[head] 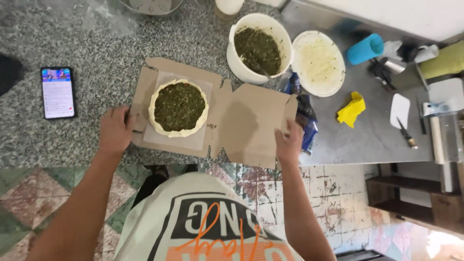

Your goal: Assembling a vegetable tart by filling a pastry shell with a green vegetable mixture using a spoon.

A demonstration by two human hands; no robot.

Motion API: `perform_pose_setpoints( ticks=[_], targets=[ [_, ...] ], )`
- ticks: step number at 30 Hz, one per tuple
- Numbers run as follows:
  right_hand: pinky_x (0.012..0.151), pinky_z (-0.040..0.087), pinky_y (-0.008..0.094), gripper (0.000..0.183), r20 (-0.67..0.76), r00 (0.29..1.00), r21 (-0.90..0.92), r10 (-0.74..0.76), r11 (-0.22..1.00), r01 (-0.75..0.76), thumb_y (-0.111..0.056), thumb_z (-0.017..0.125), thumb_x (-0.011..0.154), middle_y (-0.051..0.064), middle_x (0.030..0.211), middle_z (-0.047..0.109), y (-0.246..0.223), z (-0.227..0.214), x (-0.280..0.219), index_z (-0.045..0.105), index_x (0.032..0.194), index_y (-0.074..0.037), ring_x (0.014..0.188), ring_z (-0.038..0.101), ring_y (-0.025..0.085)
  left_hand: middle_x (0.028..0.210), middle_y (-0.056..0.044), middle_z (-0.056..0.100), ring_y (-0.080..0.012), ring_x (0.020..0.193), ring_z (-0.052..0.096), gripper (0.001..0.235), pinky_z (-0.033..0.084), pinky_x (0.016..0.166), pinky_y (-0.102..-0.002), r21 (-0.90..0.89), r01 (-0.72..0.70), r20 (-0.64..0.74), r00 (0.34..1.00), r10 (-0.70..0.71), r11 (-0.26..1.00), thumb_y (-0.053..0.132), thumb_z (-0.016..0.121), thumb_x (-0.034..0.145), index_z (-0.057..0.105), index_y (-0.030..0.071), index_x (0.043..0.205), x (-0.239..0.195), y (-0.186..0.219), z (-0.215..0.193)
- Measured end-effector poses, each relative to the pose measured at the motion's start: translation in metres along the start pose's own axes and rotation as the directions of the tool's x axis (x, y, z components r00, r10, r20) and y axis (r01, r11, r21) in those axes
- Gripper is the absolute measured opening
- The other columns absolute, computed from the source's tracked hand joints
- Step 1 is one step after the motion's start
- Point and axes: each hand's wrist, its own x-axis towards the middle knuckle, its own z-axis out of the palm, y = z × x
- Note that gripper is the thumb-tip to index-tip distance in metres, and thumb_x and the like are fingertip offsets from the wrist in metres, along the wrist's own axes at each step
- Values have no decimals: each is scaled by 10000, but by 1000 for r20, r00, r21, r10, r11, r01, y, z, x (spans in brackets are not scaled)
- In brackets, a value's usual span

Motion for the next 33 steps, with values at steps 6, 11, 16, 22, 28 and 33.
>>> perform_pose_setpoints(
  ticks=[6,11,16,22,28,33],
  targets=[
    [737,606,474,446,125,718,-462,-684,601,652,-289,757,980,213,1022,570,32,80,170,635,1252,43,889,634,430,1164,-141,618,-349,1083,680,366,575,847,-410,119,-238,-224,939,260,964,336,655,1106,666,47,1331,-11,-46,26],
    [1017,513,527,604,459,865,-631,204,760,156,-565,605,980,151,1326,662,39,115,246,554,1453,-193,1224,643,377,1142,-138,611,-356,1045,676,285,544,866,-451,47,-258,-253,932,261,965,307,665,1083,652,84,1260,-12,-38,16],
    [944,539,504,400,547,826,-675,132,654,342,-295,523,1014,160,1191,709,22,85,254,678,1344,-132,1116,684,401,1161,-129,575,-351,1023,662,230,535,875,-455,1,-228,-212,952,223,974,264,655,1069,606,86,1208,-10,-33,13],
    [465,642,349,363,465,831,-259,307,944,-203,-151,501,1053,164,969,703,-22,40,213,579,1393,-50,559,685,239,1194,-125,578,-334,1049,661,245,530,910,-469,-4,-175,-142,975,173,985,283,642,1060,603,98,1217,-12,-36,15],
    [541,601,170,415,413,858,264,304,862,-433,27,434,898,27,857,606,-82,22,140,579,1281,-37,637,634,68,1188,-101,595,-291,1114,653,232,512,949,-426,16,-166,-118,979,167,986,278,641,1068,645,96,1211,-14,-38,17],
    [446,458,239,316,630,743,-100,228,972,-214,-103,616,920,78,843,626,-113,69,105,676,1230,-109,543,530,103,1203,-119,590,-291,1163,635,232,513,968,-429,33,-167,-92,981,169,985,266,636,1073,645,81,1212,-12,-37,15]
  ],
)
